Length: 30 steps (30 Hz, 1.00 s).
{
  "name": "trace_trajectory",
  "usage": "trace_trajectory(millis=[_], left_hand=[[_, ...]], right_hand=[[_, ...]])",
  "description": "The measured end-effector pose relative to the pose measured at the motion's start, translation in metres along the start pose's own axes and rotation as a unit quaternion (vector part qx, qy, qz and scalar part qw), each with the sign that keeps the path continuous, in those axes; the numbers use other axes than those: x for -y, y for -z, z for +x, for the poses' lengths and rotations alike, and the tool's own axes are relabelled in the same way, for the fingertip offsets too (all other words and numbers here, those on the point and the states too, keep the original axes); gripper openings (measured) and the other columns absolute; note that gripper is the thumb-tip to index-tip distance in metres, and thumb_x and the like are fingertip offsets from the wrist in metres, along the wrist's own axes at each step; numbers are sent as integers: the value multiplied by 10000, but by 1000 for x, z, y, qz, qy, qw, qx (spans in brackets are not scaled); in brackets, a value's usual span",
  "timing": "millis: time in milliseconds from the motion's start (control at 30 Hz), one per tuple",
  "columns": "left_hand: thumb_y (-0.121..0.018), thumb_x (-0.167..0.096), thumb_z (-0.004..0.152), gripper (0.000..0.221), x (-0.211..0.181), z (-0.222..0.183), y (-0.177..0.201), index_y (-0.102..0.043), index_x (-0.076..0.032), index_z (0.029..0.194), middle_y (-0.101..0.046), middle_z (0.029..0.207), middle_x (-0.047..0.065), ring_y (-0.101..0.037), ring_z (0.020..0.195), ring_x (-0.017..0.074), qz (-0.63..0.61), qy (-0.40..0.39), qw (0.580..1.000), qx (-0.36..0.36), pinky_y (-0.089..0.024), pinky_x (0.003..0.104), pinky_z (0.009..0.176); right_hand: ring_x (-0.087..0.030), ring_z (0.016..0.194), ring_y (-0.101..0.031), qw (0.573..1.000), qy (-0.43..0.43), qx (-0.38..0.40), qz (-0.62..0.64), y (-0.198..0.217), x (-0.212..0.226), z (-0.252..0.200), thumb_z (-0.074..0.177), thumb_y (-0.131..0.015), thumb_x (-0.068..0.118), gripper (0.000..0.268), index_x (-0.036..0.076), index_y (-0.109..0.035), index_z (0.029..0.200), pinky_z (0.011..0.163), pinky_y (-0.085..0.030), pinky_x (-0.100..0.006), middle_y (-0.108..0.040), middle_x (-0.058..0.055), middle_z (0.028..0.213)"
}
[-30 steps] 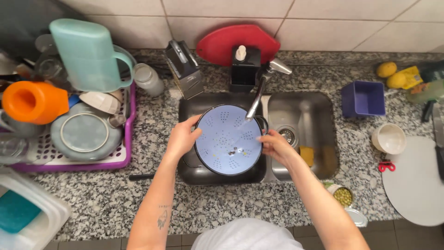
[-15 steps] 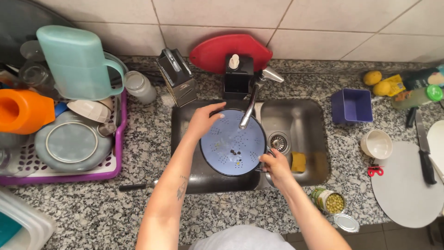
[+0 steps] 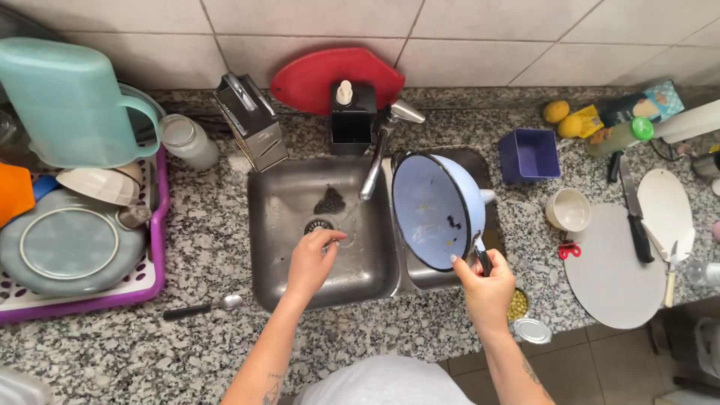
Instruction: The person opens a can of peas and beans, rinses them in a colander at the sink, and then adds them to a pot on the stove, followed by adding seasonings.
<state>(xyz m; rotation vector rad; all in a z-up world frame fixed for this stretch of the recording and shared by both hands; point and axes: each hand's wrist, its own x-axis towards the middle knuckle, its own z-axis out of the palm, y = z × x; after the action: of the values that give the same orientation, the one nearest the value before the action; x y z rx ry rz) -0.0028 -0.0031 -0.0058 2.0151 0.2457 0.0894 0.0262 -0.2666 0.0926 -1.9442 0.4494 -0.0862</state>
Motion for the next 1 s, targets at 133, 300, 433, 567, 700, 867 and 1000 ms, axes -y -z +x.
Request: trace_trajectory(millis=[133,300,433,567,700,867,1000], left_hand=[[-545,-87,839,216,-5,-9,-7,-699,-183,957,-699,947,-16,-609,977,201,11,-6,999,33,-471,360,864],[-494,-112,868,230,-19,-21,0,-680,-155,996,-687,1014,-17,-586,1024,169,4,31,997,70,-460,348,869],[-491,-122,867,238,-22,-25,0,-679,-167,1006,-684,1036,-23,-590,1022,164,17,54,995,80,-466,347,865],[-514,-189,888,305,-54,-28,-7,-600,-150,1178,-638,1175,-7,-608,1026,131,-43,155,977,140,-495,318,910],[-527,-351,922,654,-36,-36,-58,-283,-45,1447,-471,1351,239,-597,950,268,-350,225,901,127,-521,335,759],[-476,-8,838,711,-48,-7,-58,-170,-79,1476,-558,1136,258,-651,807,433,-480,296,826,-2,-572,445,689],[-463,18,808,714,-36,5,-24,-205,-73,1467,-603,1078,223,-652,742,446,-436,291,850,-40,-576,445,616]], right_hand=[[-92,442,-401,991,96,-4,-97,10,1,-20,716,-782,111,348,93,-442,639,449,-336,-234,-438,5,484],[-58,433,-380,951,251,-2,-179,21,-6,-32,742,-764,206,364,116,-424,652,445,-323,-243,-449,60,491],[-55,398,-394,915,360,7,-185,24,-8,-32,743,-757,153,301,86,-476,660,376,-320,-232,-469,46,485],[-94,525,-347,994,80,15,-71,19,17,-31,782,-754,130,360,139,-409,681,512,-337,-230,-438,21,628],[-33,447,-436,980,-41,-22,192,-15,13,-25,701,-741,-12,397,149,-379,712,367,-381,-139,-291,105,657],[-69,449,-473,953,-184,96,219,-47,1,-50,880,-661,157,217,109,-454,842,667,-519,-257,-388,77,664],[-199,610,-608,920,-232,181,260,-48,-16,-32,900,-628,248,265,81,-453,789,832,-515,-374,-488,-53,613]])
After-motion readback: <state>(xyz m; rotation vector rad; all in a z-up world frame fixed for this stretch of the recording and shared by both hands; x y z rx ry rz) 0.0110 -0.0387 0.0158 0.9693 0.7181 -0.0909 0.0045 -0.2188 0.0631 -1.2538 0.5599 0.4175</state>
